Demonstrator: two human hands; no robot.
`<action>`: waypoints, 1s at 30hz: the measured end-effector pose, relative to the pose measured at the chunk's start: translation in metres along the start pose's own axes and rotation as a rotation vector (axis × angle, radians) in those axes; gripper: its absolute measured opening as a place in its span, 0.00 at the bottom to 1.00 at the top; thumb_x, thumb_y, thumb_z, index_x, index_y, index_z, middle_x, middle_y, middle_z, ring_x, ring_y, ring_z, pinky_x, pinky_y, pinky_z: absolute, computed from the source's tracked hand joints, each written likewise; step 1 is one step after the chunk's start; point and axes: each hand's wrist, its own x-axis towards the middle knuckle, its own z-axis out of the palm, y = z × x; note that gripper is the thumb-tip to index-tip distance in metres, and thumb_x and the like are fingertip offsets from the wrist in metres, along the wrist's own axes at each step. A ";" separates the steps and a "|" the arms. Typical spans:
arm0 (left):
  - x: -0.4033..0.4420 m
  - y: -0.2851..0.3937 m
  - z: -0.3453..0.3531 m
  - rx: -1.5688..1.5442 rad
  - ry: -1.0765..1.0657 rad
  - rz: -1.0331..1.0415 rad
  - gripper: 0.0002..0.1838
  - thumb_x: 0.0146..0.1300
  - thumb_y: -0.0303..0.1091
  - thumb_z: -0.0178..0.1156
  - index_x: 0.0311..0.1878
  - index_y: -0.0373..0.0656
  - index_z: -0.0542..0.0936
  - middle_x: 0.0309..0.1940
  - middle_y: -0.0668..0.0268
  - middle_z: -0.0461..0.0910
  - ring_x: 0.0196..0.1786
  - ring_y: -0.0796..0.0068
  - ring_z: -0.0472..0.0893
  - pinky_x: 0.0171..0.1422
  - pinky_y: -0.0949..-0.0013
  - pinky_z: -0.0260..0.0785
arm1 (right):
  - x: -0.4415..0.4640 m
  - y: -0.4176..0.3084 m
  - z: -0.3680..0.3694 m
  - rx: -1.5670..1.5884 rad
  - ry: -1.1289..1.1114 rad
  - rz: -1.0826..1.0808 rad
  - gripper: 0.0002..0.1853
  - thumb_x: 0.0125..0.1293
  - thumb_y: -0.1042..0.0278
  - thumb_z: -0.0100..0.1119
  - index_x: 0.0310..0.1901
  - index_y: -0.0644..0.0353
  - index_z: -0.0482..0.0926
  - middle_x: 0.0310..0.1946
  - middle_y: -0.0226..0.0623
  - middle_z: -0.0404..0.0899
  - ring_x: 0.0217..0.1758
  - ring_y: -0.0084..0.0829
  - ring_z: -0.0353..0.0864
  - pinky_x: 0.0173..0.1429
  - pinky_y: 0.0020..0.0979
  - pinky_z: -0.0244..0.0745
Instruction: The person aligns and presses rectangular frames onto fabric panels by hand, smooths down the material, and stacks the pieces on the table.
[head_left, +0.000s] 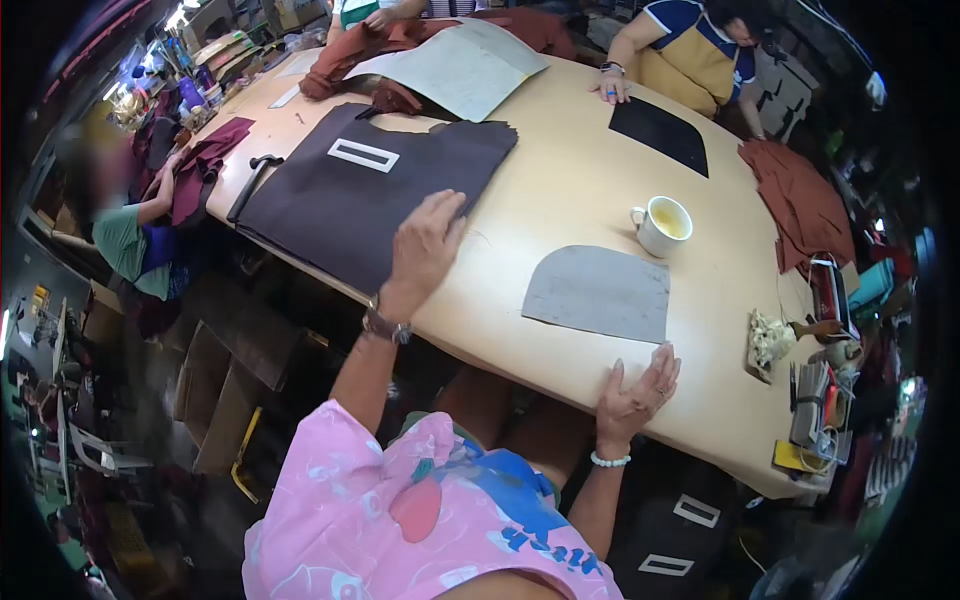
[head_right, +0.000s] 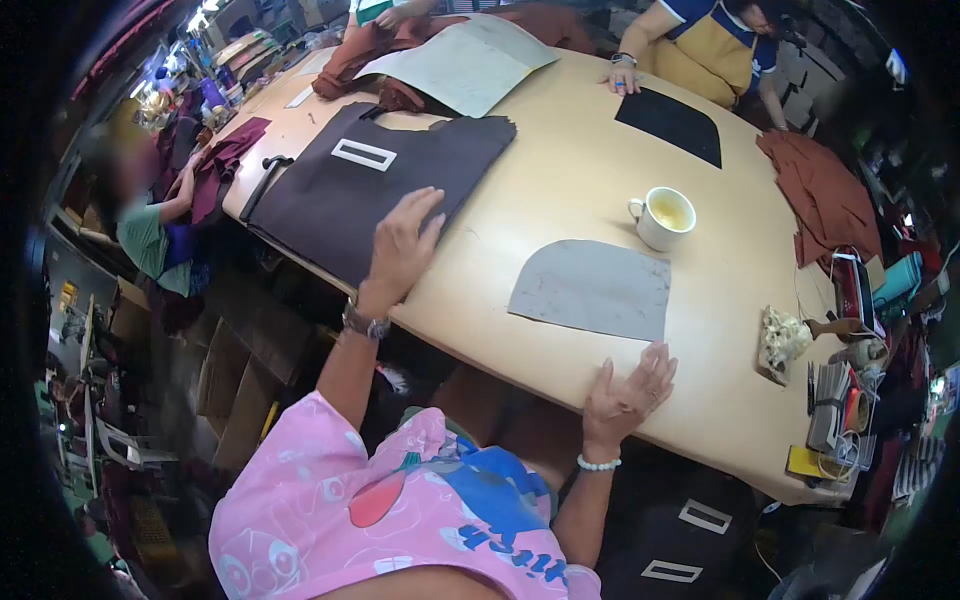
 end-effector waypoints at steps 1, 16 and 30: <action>0.006 -0.015 0.000 0.066 -0.037 -0.043 0.15 0.57 0.29 0.58 0.48 0.38 0.77 0.48 0.54 0.76 0.51 0.55 0.76 0.55 0.62 0.69 | 0.000 0.001 0.001 -0.004 -0.013 -0.003 0.36 0.57 0.65 0.57 0.67 0.60 0.55 0.66 0.43 0.57 0.71 0.50 0.49 0.70 0.52 0.43; 0.008 -0.076 0.048 0.402 -0.308 0.001 0.11 0.52 0.36 0.59 0.32 0.38 0.80 0.29 0.60 0.79 0.36 0.59 0.79 0.40 0.60 0.73 | 0.005 -0.003 0.000 -0.065 -0.050 -0.015 0.31 0.56 0.69 0.58 0.62 0.67 0.63 0.61 0.47 0.65 0.67 0.49 0.58 0.70 0.46 0.51; 0.022 -0.123 0.031 -0.382 -0.217 -0.540 0.19 0.52 0.27 0.58 0.50 0.37 0.78 0.32 0.55 0.82 0.35 0.67 0.82 0.43 0.69 0.72 | 0.007 -0.007 0.000 -0.110 -0.082 0.024 0.29 0.56 0.69 0.57 0.60 0.68 0.64 0.60 0.48 0.65 0.65 0.49 0.60 0.69 0.47 0.52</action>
